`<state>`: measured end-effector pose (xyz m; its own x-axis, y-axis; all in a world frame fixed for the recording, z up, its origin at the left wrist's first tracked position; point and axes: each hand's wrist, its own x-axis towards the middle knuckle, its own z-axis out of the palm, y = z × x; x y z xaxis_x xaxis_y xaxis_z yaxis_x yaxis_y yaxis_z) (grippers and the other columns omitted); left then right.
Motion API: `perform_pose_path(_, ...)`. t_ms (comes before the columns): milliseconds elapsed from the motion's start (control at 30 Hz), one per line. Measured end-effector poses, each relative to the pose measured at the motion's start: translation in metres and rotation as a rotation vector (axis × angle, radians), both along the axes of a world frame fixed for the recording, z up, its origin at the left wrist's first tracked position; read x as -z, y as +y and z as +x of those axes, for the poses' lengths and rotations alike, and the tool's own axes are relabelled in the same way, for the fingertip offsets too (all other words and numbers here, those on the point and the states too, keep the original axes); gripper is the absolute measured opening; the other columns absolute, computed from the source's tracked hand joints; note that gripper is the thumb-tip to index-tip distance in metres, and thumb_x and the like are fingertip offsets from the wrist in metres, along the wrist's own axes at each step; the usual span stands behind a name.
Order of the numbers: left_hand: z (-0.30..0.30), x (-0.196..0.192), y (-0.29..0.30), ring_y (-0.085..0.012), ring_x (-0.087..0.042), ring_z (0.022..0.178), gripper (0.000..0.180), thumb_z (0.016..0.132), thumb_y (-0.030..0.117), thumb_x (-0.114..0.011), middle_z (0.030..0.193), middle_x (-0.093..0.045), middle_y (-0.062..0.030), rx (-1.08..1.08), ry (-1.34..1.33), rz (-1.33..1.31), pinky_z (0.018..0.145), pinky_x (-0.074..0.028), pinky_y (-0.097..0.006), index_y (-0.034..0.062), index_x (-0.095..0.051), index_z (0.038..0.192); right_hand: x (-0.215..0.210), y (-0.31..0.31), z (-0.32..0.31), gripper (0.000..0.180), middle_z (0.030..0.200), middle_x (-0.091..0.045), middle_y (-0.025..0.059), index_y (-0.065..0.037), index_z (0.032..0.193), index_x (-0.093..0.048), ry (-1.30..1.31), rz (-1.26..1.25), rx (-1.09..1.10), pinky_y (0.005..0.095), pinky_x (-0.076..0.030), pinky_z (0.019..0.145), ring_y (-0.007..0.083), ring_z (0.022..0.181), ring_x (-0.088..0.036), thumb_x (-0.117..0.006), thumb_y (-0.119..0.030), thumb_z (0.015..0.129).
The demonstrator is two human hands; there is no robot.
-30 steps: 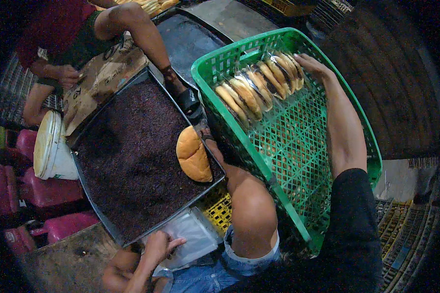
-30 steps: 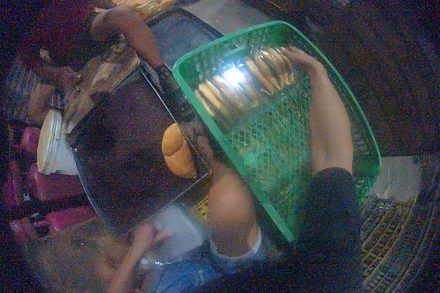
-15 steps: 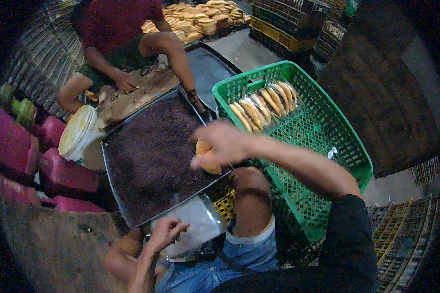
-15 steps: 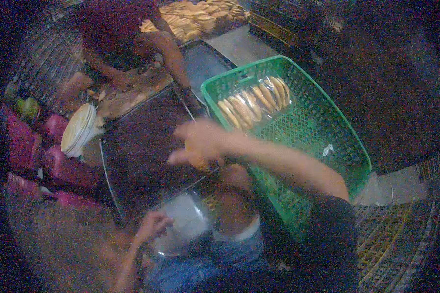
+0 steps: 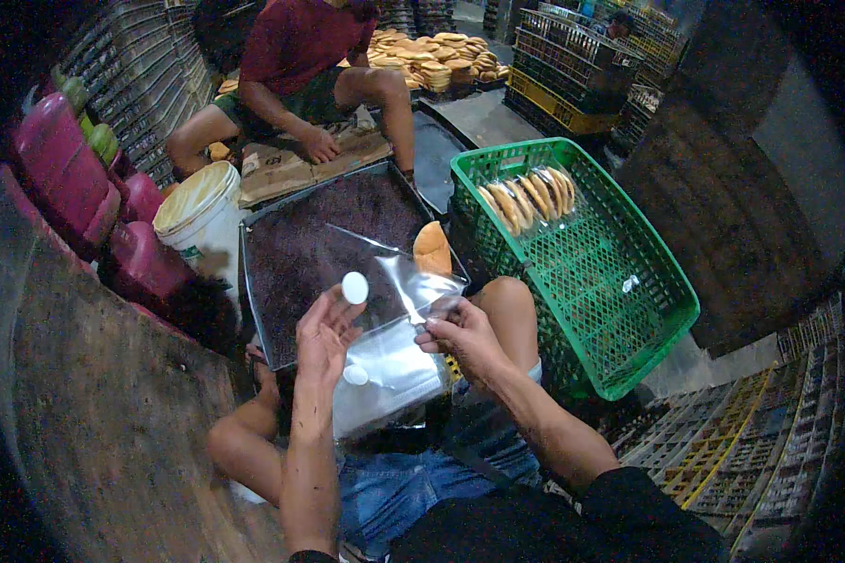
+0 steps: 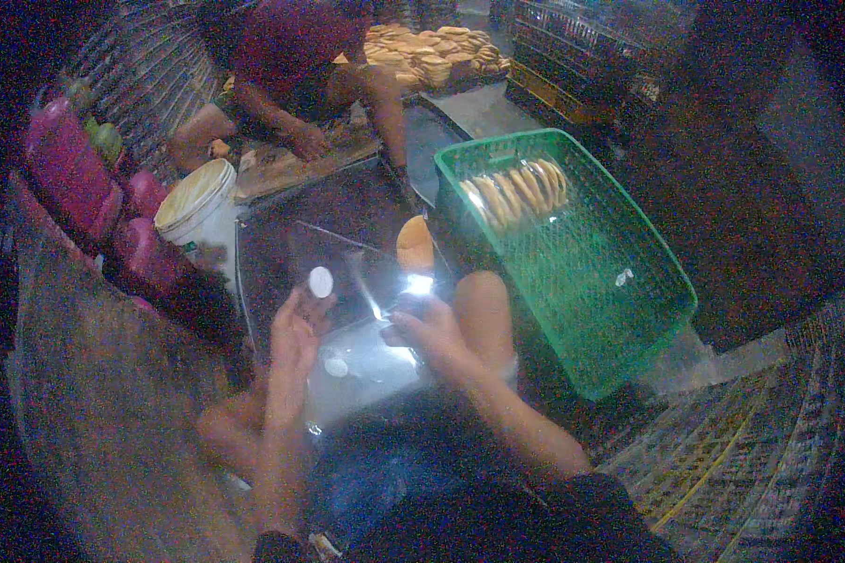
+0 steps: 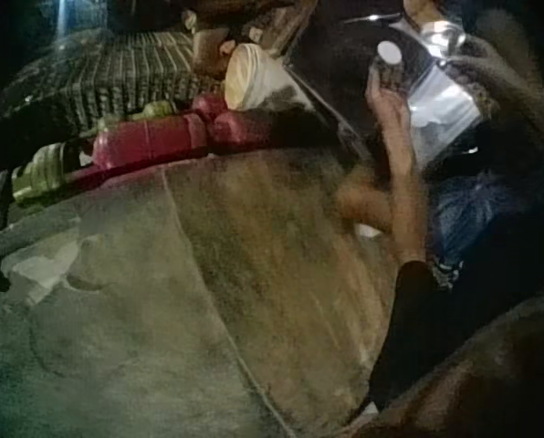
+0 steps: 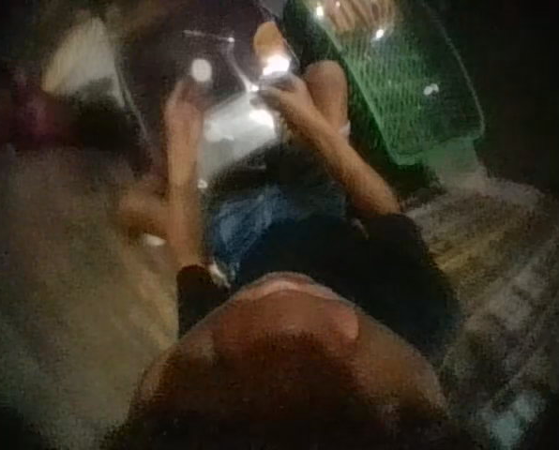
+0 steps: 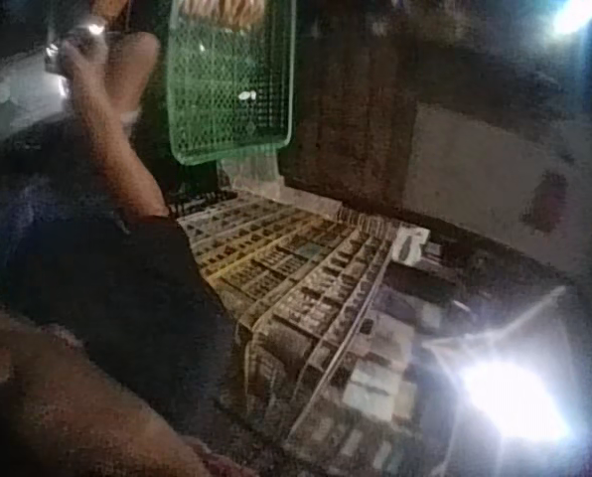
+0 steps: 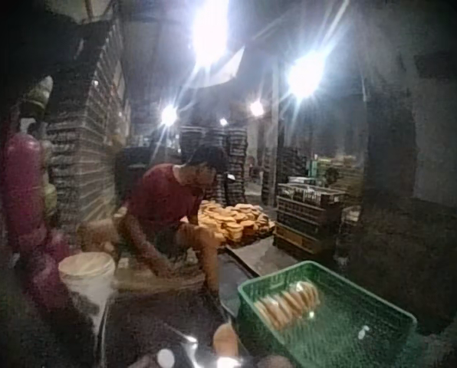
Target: The person repeatedly picks up buns, places them into clear plastic bags, and sets the filled bags into a green basket. The person also occasionally spreads a dark granular substance in a metal tray with their hands.
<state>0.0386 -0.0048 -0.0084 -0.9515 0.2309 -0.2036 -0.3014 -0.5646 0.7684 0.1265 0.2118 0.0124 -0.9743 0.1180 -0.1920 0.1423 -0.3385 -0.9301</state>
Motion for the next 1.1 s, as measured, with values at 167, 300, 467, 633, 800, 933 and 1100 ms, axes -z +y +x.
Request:
perform_pose_path(167, -0.004, -0.012, -0.005, -0.0146, -0.069, 0.072, 0.026, 0.095, 0.031, -0.068, 0.087, -0.070, -0.0062, -0.318, 0.037, -0.143, 0.051, -0.053, -0.024, 0.0053, -0.065, 0.093, -0.010, -0.019, 0.006, 0.030, 0.068, -0.060, 0.0036, -0.005, 0.088, -0.057, -0.034, 0.082, 0.183, 0.0237, -0.044, 0.044, 0.0108, 0.052, -0.056, -0.056, -0.032, 0.101)
perform_pose_path(300, 0.000, -0.052, -0.006, -0.0164, -0.068, 0.069, 0.035, 0.093, 0.034, -0.070, 0.081, -0.070, -0.0097, -0.447, 0.135, -0.282, 0.053, -0.054, -0.027, -0.0012, -0.066, 0.094, -0.048, -0.031, -0.019, 0.038, 0.062, -0.057, 0.0001, -0.006, 0.079, -0.058, 0.133, 0.221, 0.144, 0.0227, -0.040, 0.044, 0.0077, 0.051, -0.052, -0.055, -0.036, 0.101)
perform_pose_path(467, -0.042, -0.057, -0.025, -0.0183, -0.066, 0.072, 0.033, 0.089, 0.033, -0.073, 0.084, -0.070, -0.0078, -0.470, 0.255, -0.645, 0.058, -0.055, -0.035, 0.0003, -0.069, 0.092, -0.021, -0.033, -0.070, 0.039, 0.063, -0.061, 0.0066, 0.000, 0.075, -0.059, 0.306, 0.684, 0.351, 0.0346, -0.041, 0.054, 0.0175, 0.055, -0.052, -0.061, -0.032, 0.097)
perform_pose_path(633, -0.115, -0.032, -0.091, -0.0217, -0.069, 0.076, 0.046, 0.085, 0.038, -0.077, 0.098, -0.070, -0.0123, -0.838, 0.174, -0.151, 0.065, -0.060, -0.031, -0.0036, -0.066, 0.102, 0.051, -0.010, -0.118, 0.042, 0.106, -0.062, 0.0199, -0.001, 0.114, -0.057, 0.217, 1.200, 0.546, 0.0436, -0.047, 0.087, 0.0358, 0.099, -0.060, -0.073, -0.029, 0.086)
perform_pose_path(800, -0.125, 0.032, -0.109, -0.0243, -0.069, 0.100, 0.081, 0.091, 0.073, -0.046, 0.109, -0.070, -0.0177, -0.680, -0.132, -0.079, 0.076, -0.058, -0.032, -0.0024, -0.060, 0.116, 0.123, 0.007, -0.127, 0.065, 0.141, -0.045, 0.0215, -0.002, 0.127, -0.048, -0.168, 1.313, 0.516, 0.0521, -0.028, 0.114, 0.0414, 0.135, -0.036, -0.080, -0.029, 0.078)
perform_pose_path(933, -0.114, 0.056, -0.078, -0.0332, -0.063, 0.116, 0.088, 0.095, 0.071, -0.036, 0.130, -0.060, -0.0209, -0.685, -0.001, -0.187, 0.082, -0.059, -0.036, -0.0050, -0.042, 0.138, 0.133, 0.020, -0.138, 0.056, 0.138, -0.050, 0.0194, -0.004, 0.121, -0.052, -0.059, 1.598, 0.441, 0.0566, -0.026, 0.113, 0.0393, 0.135, -0.038, -0.080, -0.024, 0.077)
perform_pose_path(1100, -0.125, 0.076, -0.090, -0.0349, -0.059, 0.121, 0.081, 0.098, 0.066, -0.034, 0.143, -0.050, -0.0206, -0.599, -0.039, -0.208, 0.091, -0.056, -0.045, 0.0031, -0.032, 0.149, 0.069, 0.040, -0.187, 0.067, 0.120, -0.063, 0.0110, -0.004, 0.136, -0.047, 0.223, 1.033, 0.045, 0.0388, -0.046, 0.097, 0.0245, 0.112, -0.059, -0.081, -0.021, 0.080)
